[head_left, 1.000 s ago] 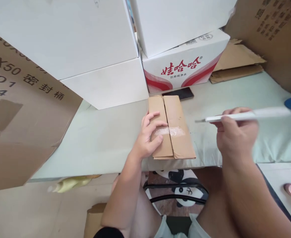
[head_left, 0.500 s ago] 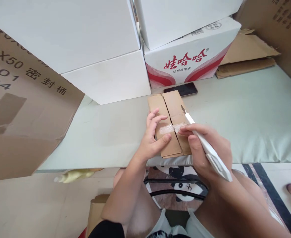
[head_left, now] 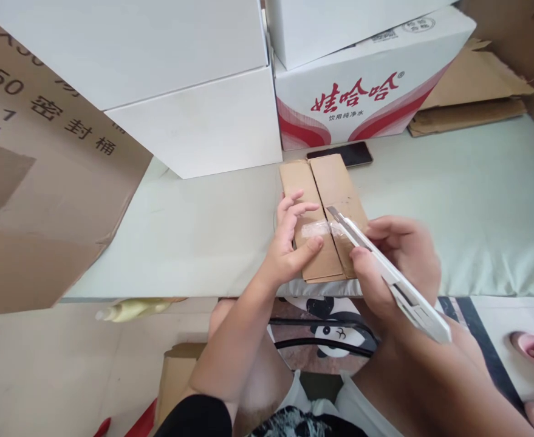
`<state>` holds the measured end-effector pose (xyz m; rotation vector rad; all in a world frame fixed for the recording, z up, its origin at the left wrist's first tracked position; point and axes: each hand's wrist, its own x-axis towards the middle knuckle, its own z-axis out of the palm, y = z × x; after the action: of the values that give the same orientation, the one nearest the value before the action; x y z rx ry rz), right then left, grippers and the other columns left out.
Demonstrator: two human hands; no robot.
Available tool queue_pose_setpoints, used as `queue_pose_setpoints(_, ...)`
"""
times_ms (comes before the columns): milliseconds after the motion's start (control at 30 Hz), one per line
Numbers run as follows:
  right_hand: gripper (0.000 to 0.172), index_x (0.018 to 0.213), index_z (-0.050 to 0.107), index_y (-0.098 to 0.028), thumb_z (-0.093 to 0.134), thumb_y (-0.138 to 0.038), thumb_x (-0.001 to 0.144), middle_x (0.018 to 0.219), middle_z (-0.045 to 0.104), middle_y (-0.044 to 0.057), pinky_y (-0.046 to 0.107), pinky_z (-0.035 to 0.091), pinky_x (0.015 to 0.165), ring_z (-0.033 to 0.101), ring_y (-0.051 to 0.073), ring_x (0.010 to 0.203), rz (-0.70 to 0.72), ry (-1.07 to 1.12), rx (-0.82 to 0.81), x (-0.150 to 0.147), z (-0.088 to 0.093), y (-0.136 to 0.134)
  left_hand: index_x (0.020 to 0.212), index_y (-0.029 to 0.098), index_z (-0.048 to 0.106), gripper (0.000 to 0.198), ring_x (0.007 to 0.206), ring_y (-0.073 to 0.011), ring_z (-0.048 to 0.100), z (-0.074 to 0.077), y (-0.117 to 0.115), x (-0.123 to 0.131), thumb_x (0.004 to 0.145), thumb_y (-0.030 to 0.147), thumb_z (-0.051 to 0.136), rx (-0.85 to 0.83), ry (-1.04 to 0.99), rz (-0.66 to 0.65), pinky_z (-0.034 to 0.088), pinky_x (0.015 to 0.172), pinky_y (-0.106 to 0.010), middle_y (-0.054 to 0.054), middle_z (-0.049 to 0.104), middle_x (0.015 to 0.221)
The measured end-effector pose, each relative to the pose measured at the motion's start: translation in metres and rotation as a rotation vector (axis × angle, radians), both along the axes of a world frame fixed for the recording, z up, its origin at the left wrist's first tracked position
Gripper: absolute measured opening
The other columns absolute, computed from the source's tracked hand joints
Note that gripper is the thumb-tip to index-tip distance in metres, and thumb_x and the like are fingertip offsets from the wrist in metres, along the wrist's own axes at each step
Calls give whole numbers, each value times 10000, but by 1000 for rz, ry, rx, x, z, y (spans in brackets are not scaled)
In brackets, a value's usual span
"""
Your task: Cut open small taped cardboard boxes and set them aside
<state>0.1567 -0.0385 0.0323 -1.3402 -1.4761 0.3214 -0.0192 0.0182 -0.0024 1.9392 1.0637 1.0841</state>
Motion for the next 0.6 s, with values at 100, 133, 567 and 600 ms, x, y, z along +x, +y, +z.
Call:
queue_pose_setpoints(100,132,948,624,-249,659,-227,823,764,686,-16,282,531,587,627,142,608,3,-123,8,-3,3,-1,1314,273,505,546,1558,-317,276,-1,0,1,957,686,506,6,-20,-2,176,1292,-558,-126,431,1535)
queue_pose_setpoints(133,104,920,612,-250,639,-216,826,764,685,-9,290,539,596,630,148,619,15,-158,26,-4,4,-1,1309,274,508,542,1555,-316,280,-2,0,1,958,687,502,5,-29,-1,184,1291,-556,-121,434,1530)
queue_pose_setpoints(567,138,889,581,-267,616,-148,827,882,641,43,326,554,624,628,183,741,93,-213,116,-4,1,1,1291,283,529,517,1529,-314,320,-2,0,4,967,683,476,19,-44,17,194,1293,-547,-101,470,1490)
queue_pose_setpoints(600,147,886,583,-266,618,-139,820,891,641,43,323,550,621,629,180,741,99,-218,121,-4,1,1,1292,282,528,523,1529,-315,317,-2,-1,4,966,688,473,18,-40,16,196,1293,-546,-102,469,1492)
